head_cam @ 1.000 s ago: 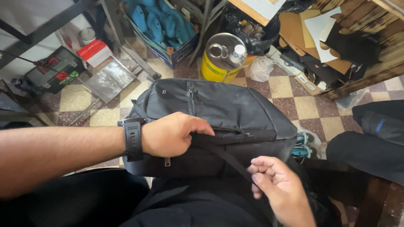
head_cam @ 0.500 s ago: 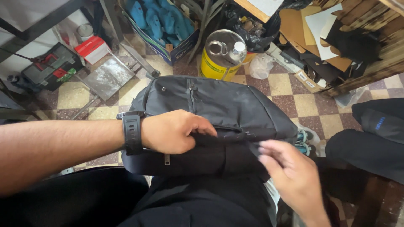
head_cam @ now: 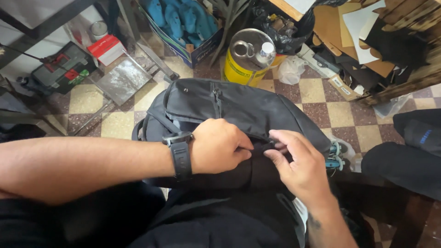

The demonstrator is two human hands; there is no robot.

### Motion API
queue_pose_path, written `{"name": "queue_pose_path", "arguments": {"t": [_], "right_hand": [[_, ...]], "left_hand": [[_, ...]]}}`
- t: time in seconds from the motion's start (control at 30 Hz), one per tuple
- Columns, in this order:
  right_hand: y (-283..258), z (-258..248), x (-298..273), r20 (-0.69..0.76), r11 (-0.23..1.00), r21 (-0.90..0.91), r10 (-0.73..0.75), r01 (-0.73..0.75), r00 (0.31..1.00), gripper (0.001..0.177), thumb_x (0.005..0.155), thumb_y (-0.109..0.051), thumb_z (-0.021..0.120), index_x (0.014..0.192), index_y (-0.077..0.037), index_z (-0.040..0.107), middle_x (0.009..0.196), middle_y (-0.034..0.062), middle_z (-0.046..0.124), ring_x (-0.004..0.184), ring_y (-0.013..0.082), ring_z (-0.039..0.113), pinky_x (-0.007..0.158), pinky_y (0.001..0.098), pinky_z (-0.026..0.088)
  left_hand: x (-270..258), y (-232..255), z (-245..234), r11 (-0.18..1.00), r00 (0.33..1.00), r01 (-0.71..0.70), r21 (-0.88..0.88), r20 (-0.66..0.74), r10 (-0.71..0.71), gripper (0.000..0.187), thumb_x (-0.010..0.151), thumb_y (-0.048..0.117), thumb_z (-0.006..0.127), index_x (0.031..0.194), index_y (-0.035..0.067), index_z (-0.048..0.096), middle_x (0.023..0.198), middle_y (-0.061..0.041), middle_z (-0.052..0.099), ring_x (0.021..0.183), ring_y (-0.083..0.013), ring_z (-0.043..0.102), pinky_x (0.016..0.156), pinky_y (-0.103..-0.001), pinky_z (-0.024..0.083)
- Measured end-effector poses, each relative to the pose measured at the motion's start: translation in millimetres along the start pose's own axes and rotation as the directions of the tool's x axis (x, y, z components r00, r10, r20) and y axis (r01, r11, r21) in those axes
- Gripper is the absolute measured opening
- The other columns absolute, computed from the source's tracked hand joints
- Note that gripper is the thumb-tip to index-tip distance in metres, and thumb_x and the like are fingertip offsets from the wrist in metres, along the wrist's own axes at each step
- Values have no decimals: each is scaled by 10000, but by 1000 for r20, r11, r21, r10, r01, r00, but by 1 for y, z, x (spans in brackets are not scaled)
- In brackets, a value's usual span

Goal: The person uses pliers to remove a broken zipper pull from a black backpack. They then thread a new zipper pull onto the zipper track and attach it to the bag's zipper slider, completing the repair.

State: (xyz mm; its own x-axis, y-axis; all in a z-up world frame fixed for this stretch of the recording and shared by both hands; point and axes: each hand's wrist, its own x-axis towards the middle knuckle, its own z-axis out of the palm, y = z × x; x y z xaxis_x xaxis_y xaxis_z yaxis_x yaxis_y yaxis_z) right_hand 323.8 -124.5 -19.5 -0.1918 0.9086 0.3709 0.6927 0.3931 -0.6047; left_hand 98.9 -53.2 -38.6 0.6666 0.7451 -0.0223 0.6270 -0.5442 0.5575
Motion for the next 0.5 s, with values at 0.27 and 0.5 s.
{"name": "queue_pose_path", "arguments": {"t": [0.27,0.5], "right_hand": [[1,-15,8,303,925,-12,365,-379,880,505,898,-178,723,1397,-231,671,1095,-22,779,1169,104,684,552,285,601],[-14,-12,21,289,812,-32,566,-583,773,642,870,-146,754,1482,-231,578,987,-31,841,988,127,765,715,305,564]], "left_hand": [[-8,-2,4,979,988,-131,-155,-107,116,194,886,197,640,922,164,827,893,5,824,785,-288,748,651,-434,568],[-6,12,-2,990,991,-82,-112,-118,69,203,819,258,576,844,146,744,805,-45,763,726,-370,716,575,-511,545]]}}
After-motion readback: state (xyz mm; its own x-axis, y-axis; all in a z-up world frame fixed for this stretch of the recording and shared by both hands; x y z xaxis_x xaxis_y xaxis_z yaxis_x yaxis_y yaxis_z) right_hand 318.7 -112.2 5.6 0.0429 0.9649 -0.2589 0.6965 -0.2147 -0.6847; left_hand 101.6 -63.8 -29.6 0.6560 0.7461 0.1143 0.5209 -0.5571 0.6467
